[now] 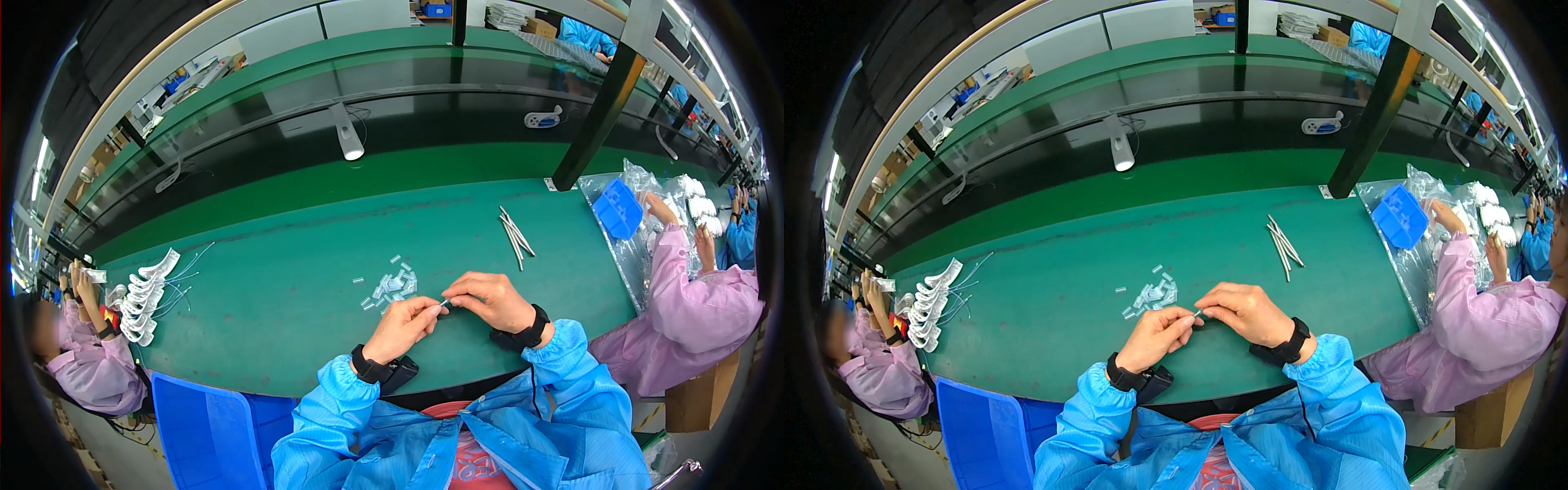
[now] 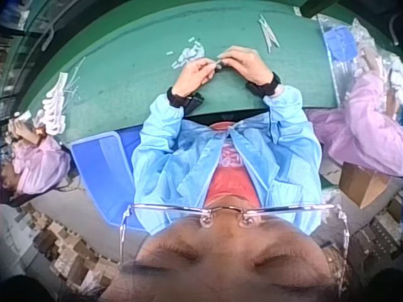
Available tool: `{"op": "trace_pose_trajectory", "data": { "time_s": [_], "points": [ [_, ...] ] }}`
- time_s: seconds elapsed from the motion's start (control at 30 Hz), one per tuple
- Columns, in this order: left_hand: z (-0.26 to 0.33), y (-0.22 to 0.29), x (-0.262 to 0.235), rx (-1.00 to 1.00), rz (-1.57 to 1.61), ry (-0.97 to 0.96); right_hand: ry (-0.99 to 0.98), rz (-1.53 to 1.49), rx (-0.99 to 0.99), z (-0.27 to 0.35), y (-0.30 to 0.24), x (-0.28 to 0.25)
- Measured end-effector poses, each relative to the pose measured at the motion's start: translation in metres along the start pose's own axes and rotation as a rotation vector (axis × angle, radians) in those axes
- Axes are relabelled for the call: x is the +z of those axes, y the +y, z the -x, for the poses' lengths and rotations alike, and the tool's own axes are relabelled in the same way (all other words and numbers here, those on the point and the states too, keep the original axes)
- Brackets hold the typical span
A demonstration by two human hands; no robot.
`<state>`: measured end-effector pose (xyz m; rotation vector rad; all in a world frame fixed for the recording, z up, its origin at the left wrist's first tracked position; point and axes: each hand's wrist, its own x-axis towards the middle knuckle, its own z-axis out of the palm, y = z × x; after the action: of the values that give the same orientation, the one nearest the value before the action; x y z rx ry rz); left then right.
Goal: Assembling small metal rods and plastic caps on an industrial production line.
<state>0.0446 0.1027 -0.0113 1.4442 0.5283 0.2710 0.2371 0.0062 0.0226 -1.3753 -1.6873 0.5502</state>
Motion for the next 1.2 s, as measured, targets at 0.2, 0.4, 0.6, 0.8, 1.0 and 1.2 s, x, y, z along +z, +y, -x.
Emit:
{"op": "trace_pose_trajectory", "data": {
  "time_s": [0.2, 0.4, 0.6, 0.8, 1.0, 1.2],
  "points": [
    [0.001, 0.002, 0.000, -0.023, 0.018, -0.058, -0.093, 0.077, -0.128, -0.002, 0.000, -0.002],
    [0.001, 0.004, 0.003, -0.016, 0.043, -0.050, -0.106, 0.119, -0.096, -0.002, -0.006, -0.009],
    [0.000, -0.002, 0.001, 0.011, 0.016, -0.056, -0.100, 0.121, -0.160, -0.002, 0.001, -0.009],
    [0.000, -0.005, 0.000, 0.037, 0.033, -0.041, -0.091, 0.118, -0.171, -0.004, -0.004, -0.002],
    [0.000, -0.005, 0.004, 0.041, 0.036, -0.024, -0.137, 0.111, -0.133, -0.002, -0.002, -0.009],
    [0.001, -0.006, -0.001, -0.001, -0.061, -0.056, -0.146, 0.098, -0.154, 0.000, 0.003, 0.001]
  ]
}}
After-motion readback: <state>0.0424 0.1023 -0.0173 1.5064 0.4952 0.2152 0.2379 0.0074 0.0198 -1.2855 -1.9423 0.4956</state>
